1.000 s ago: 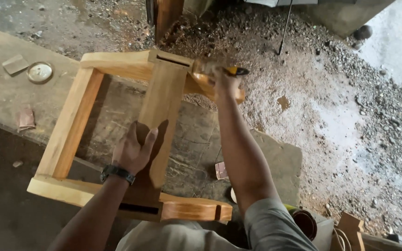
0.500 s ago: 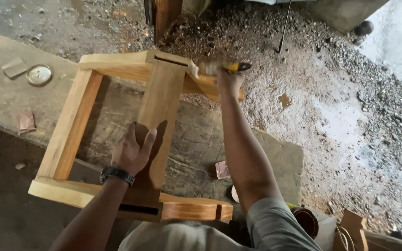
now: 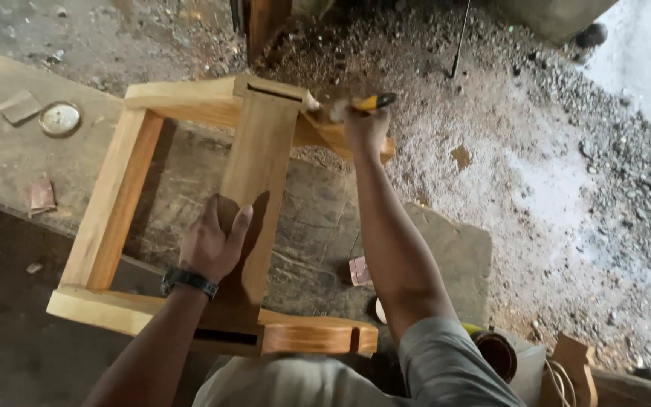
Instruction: The person paints a wooden chair frame with a brush, dipping it into a can of varnish. They apply the finish to the legs and side rails of the chair, repositioning the frame to access different areas.
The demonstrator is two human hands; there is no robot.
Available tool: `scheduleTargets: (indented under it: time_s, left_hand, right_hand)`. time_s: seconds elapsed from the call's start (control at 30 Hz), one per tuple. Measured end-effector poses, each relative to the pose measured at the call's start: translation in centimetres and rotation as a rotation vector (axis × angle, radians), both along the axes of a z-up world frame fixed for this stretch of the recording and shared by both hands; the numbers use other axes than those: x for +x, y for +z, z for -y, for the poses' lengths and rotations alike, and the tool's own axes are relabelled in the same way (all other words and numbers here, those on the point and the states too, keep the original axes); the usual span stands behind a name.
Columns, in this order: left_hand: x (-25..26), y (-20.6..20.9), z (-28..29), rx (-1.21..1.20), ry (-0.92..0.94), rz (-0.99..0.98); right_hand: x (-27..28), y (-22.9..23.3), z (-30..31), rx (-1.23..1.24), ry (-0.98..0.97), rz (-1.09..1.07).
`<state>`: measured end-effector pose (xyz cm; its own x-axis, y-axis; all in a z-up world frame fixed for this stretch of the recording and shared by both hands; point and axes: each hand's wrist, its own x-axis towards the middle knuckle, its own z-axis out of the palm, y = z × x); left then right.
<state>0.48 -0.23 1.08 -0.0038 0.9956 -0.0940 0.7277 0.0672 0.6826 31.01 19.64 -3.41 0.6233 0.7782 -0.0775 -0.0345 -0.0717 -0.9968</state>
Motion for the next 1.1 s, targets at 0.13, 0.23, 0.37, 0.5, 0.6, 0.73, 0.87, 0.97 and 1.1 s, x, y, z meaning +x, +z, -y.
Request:
scheduleTargets:
  time_s: [0.13,0.23,0.37,0.5,0.6,0.73,0.87,0.97,1.1]
  left_hand:
    - [-0.1,-0.6,0.2,0.027,-0.001,-0.010]
    - [-0.1,-0.7,0.2,0.028,-0.009,-0.008]
    - [-0.3,-1.3,0.0,0.032,-0.001,-0.028]
    - [-0.2,-1.1,0.2,0.007,-0.003,-0.040]
    - [-0.2,-0.6,-0.2,0.004,-0.002,-0.029]
    - [-0.1,0.1,-0.1,0.019,-0.014,-0.012]
    - [0.1,0.7,0.0,-0.006,-0.015,-0.022]
    - [0.1,0.4,-0.1,-0.004,-0.019,-0.003]
    - [0.2,0.6,0.1,-0.008,-0.014,-0.005]
  right_hand:
    - [-1.5,3.1,1.4,0.030,-0.035,0.183]
    - [-1.4,1.1,0.7,0.053,-0.050,-0.003]
    - [0.6,0.1,-1.0,0.061,-0.060,0.048]
    - [-1.2,4.1,0.7,-0.084,-0.054,-0.207]
    - [-0.6,2.3,-0.1,-0.076,0.045,-0.233]
    - [-0.6,3.0,-0.5,-0.016,-0.041,-0.251]
    - [-0.2,0.7,-1.0,0.031,-0.017,-0.280]
    - [1.7,-0.3,-3.2,-0.003,0.019,0.035]
    - [-0.5,3.0,-0.7,0.034,0.044,-0.180]
